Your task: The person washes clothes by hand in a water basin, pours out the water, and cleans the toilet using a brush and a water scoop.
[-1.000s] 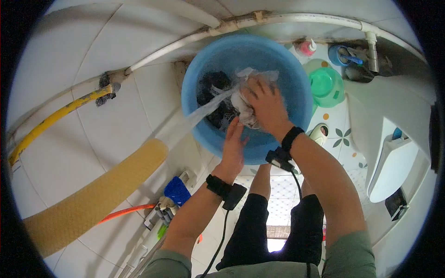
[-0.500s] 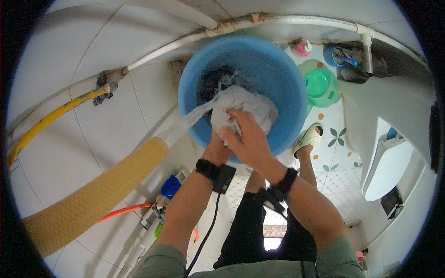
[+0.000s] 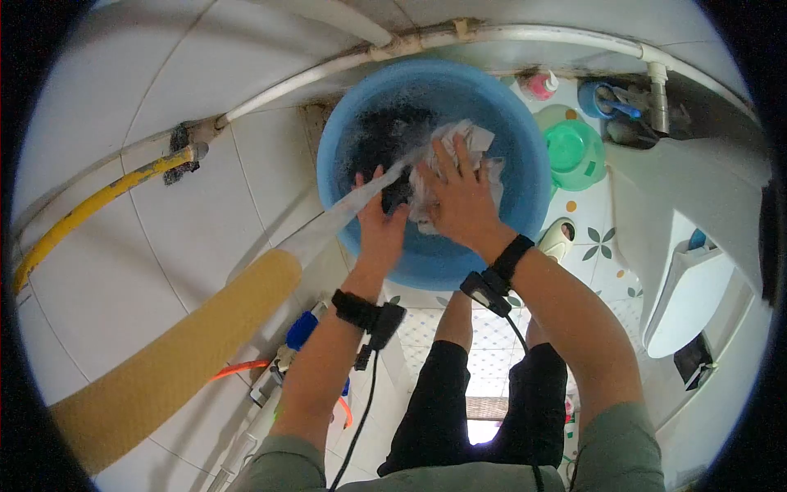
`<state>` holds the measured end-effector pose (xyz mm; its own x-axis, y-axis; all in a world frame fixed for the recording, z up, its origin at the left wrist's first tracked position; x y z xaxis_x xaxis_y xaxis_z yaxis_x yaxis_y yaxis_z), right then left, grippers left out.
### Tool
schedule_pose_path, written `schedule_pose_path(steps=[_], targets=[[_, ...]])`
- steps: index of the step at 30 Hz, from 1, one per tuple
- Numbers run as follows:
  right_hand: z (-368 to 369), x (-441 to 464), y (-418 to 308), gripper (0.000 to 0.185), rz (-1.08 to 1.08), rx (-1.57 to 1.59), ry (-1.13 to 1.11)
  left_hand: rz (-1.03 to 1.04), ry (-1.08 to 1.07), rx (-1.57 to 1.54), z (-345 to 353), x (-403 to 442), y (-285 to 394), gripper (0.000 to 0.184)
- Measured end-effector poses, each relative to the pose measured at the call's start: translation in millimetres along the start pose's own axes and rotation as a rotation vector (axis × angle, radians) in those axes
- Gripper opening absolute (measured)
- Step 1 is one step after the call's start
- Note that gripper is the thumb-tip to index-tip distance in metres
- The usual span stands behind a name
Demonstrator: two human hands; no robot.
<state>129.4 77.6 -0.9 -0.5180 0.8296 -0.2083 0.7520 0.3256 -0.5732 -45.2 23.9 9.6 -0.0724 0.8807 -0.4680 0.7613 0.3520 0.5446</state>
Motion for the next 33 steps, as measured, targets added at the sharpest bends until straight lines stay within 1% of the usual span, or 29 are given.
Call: schedule_pose_path(steps=[1, 3, 4, 5, 7, 8, 9, 10, 12, 13, 14, 16, 17, 19, 20, 22, 23, 25, 27, 29, 30, 32, 33], targets=[[5.9, -3.8, 4.7, 0.054, -0.038, -0.001, -0.051, 0.054, -0.021, 0.273, -3.9, 11.5, 0.3, 0.084], [19.3, -9.0, 15.0, 0.054, -0.019, -0.071, -0.190, -0.082, -0.118, 0.403, -8.3, 29.4, 10.4, 0.089], [25.2, -4.7, 24.2, 0.053, 0.039, -0.143, -0.268, -0.143, -0.170, 0.470, -8.1, 40.9, 15.2, 0.091], [31.5, 3.4, 32.2, 0.053, 0.091, -0.216, -0.343, -0.109, -0.190, 0.491, -3.1, 56.2, 7.5, 0.089], [54.7, 13.4, 38.7, 0.044, 0.157, -0.095, -0.390, -0.061, -0.236, 0.530, 4.6, 69.7, -8.1, 0.084], [63.9, 18.7, 44.2, 0.040, 0.127, -0.069, -0.296, -0.106, -0.293, 0.503, 9.0, 69.8, -7.0, 0.081], [70.2, 24.6, 48.2, 0.037, 0.093, -0.045, -0.204, -0.147, -0.352, 0.474, 10.8, 68.1, 8.0, 0.078], [75.0, 24.7, 50.6, 0.034, -0.001, -0.047, -0.008, -0.189, -0.417, 0.443, 12.7, 65.4, 17.5, 0.075], [73.2, 21.8, 55.1, 0.033, 0.049, 0.064, 0.066, -0.254, -0.376, 0.234, 23.0, 65.7, 4.8, 0.066], [42.4, 31.3, 42.3, 0.035, 0.184, 0.178, -0.053, -0.288, -0.346, 0.128, 25.4, 66.7, -2.5, 0.062], [22.7, 35.8, 34.4, 0.037, 0.319, 0.292, -0.169, -0.327, -0.357, -0.275, 25.3, 63.8, -4.8, 0.058], [29.9, 28.1, 34.1, 0.040, 0.493, 0.690, -0.012, -0.372, -0.366, -1.084, 21.6, 47.7, 5.6, 0.050], [34.4, 23.3, 35.5, 0.042, 0.574, 0.889, 0.073, -0.378, -0.289, -1.132, 18.7, 36.3, 15.5, 0.047], [-3.6, 8.8, 10.1, 0.045, 0.582, 1.038, 0.085, -0.402, -0.130, -1.224, 2.4, -1.3, 56.9, 0.039], [-18.1, -0.6, -5.9, 0.047, 0.586, 1.116, 0.088, -0.346, -0.080, -1.225, -2.8, -19.3, 70.1, 0.037], [-26.4, -19.3, -26.8, 0.047, 0.475, 1.169, 0.109, -0.228, 0.022, -1.230, -9.4, -50.1, 91.1, 0.032], [-31.6, -26.8, -33.8, 0.047, 0.418, 1.191, 0.120, -0.207, 0.025, -1.191, -15.3, -63.7, 92.6, 0.031], [-50.0, -40.1, -44.7, 0.047, 0.285, 1.237, 0.059, -0.170, 0.024, -1.115, -28.8, -81.7, 87.5, 0.030], [-60.2, -44.7, -52.5, 0.044, 0.187, 1.282, -0.021, -0.183, 0.046, -1.162, -31.8, -82.8, 86.2, 0.028], [-46.9, -37.7, -40.8, 0.046, 0.092, 1.036, -0.031, -0.206, 0.070, -1.224, -21.8, -74.2, 79.7, 0.025], [-40.3, -31.7, -33.9, 0.047, 0.046, 0.917, -0.036, -0.219, 0.051, -1.192, -11.6, -69.3, 71.3, 0.024], [-37.1, -18.7, -17.2, 0.046, 0.009, 0.598, -0.160, -0.249, 0.017, -1.120, 9.2, -59.2, 47.4, 0.022], [-34.2, -16.4, -11.4, 0.045, -0.011, 0.439, -0.222, -0.285, -0.113, -0.969, 17.4, -54.1, 30.3, 0.033]])
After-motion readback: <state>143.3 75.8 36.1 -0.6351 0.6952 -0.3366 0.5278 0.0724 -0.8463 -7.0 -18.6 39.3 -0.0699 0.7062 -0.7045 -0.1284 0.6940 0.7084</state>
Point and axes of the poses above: each hand's wrist, its own x-axis towards the middle knuckle, its own z-axis out of the palm, y = z × x, the point moved 1 cm from there along x, towards the middle knuckle, and after that the axes turned 7 degrees about -y, right-handed, at the moved point
